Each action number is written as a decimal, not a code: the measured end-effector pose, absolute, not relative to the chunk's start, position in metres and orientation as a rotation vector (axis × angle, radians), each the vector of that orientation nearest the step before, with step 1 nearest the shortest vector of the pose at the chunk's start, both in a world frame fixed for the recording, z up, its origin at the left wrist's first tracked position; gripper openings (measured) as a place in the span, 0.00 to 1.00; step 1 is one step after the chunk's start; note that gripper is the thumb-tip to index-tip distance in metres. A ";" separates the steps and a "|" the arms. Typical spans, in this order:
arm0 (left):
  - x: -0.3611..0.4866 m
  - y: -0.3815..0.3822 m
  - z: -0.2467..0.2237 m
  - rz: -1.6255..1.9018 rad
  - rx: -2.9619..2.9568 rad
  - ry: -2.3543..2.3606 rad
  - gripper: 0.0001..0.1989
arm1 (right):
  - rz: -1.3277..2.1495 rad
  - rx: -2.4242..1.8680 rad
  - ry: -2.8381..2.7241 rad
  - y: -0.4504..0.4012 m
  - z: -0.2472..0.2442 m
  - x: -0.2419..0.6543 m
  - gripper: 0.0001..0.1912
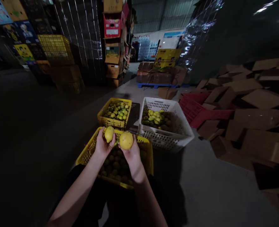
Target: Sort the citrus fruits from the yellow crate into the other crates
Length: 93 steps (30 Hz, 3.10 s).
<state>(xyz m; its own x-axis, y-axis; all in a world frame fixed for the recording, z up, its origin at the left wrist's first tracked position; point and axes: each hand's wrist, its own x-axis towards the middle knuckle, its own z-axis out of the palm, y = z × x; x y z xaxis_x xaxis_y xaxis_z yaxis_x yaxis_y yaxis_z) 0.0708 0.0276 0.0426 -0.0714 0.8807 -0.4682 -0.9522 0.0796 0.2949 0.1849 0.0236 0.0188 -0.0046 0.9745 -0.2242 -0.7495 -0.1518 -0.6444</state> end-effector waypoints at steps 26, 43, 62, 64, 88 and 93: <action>0.057 0.025 0.040 1.353 -0.188 0.808 0.15 | 1.688 -0.948 -0.351 0.035 0.001 0.187 0.13; 0.047 0.015 0.041 1.347 0.032 0.787 0.11 | 1.691 -0.923 -0.382 0.024 0.017 0.192 0.13; 0.057 0.015 0.044 1.313 0.238 0.758 0.11 | 1.642 -0.769 -0.485 0.019 0.018 0.178 0.13; 0.060 0.012 0.047 1.326 0.337 0.764 0.13 | 1.646 -0.700 -0.537 0.016 0.020 0.176 0.12; 0.057 0.020 0.045 1.294 -0.011 0.762 0.10 | 1.631 -0.673 -0.536 0.020 0.012 0.176 0.16; 0.055 0.022 0.044 1.179 -0.097 0.736 0.18 | 1.688 -0.701 -0.443 0.026 0.007 0.179 0.13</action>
